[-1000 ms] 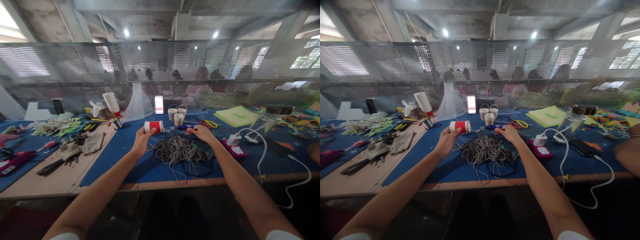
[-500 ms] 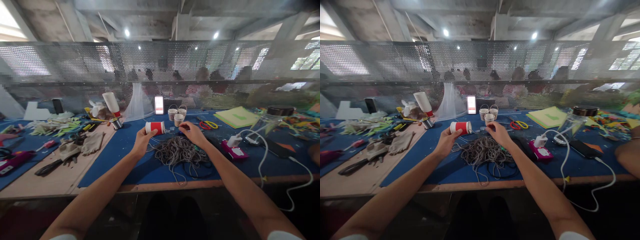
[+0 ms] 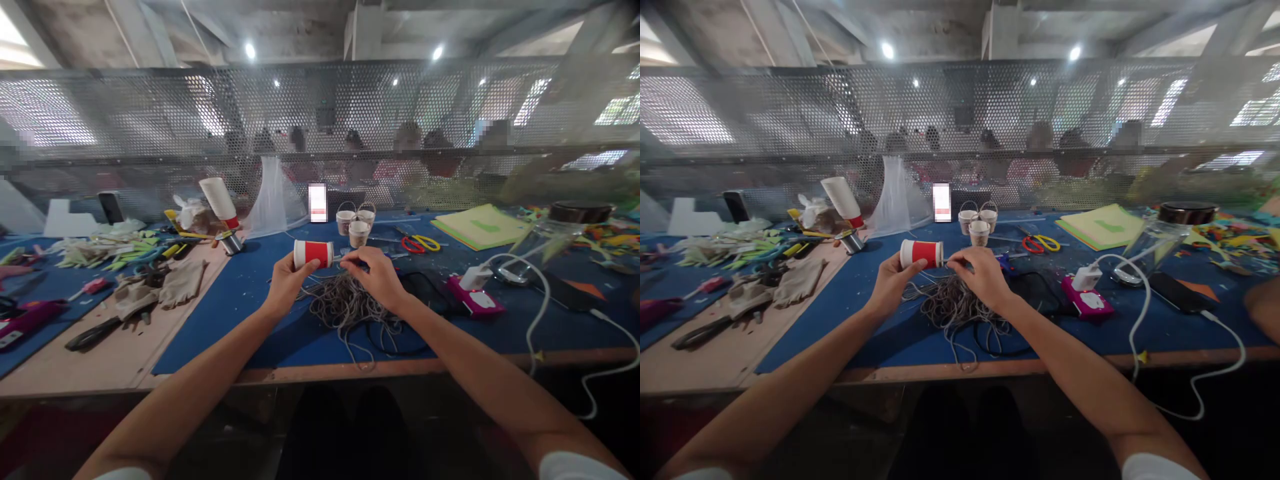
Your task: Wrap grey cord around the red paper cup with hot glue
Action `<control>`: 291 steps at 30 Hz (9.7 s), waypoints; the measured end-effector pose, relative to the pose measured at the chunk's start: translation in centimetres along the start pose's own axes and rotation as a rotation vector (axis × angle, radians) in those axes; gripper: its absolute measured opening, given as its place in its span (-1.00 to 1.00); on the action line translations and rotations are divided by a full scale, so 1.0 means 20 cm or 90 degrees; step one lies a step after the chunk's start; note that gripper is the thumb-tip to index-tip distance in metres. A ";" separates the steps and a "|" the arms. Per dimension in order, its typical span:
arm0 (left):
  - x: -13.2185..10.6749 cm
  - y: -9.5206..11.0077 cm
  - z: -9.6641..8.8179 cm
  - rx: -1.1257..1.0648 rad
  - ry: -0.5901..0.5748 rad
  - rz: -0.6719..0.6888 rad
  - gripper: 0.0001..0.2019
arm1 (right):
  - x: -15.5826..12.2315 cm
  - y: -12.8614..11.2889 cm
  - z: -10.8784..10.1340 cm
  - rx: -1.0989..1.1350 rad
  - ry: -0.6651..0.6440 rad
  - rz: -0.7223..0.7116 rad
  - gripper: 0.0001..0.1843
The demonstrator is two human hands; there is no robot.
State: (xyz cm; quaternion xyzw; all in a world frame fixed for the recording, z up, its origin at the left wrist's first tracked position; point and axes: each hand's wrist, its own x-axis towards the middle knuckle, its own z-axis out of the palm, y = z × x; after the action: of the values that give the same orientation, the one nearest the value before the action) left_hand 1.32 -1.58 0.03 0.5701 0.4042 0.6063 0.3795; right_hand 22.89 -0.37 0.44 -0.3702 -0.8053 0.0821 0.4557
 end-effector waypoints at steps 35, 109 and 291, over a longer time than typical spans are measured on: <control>-0.04 0.04 0.01 0.057 -0.090 -0.015 -0.69 | 0.02 -0.02 -0.04 -0.163 0.137 -0.175 -0.96; -0.04 0.04 0.00 -0.016 -0.125 -0.057 -0.67 | 0.03 0.00 -0.05 -0.089 0.113 -0.103 -0.92; 0.07 -0.07 -0.05 -0.156 0.077 -0.025 -0.68 | -0.05 0.13 0.00 -0.141 0.053 -0.002 -0.57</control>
State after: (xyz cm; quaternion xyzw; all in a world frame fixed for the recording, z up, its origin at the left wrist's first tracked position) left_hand 0.24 0.27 -0.74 0.4740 0.3599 0.6769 0.4330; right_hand 24.59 0.82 -1.59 -0.4203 -0.7904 -0.0237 0.4449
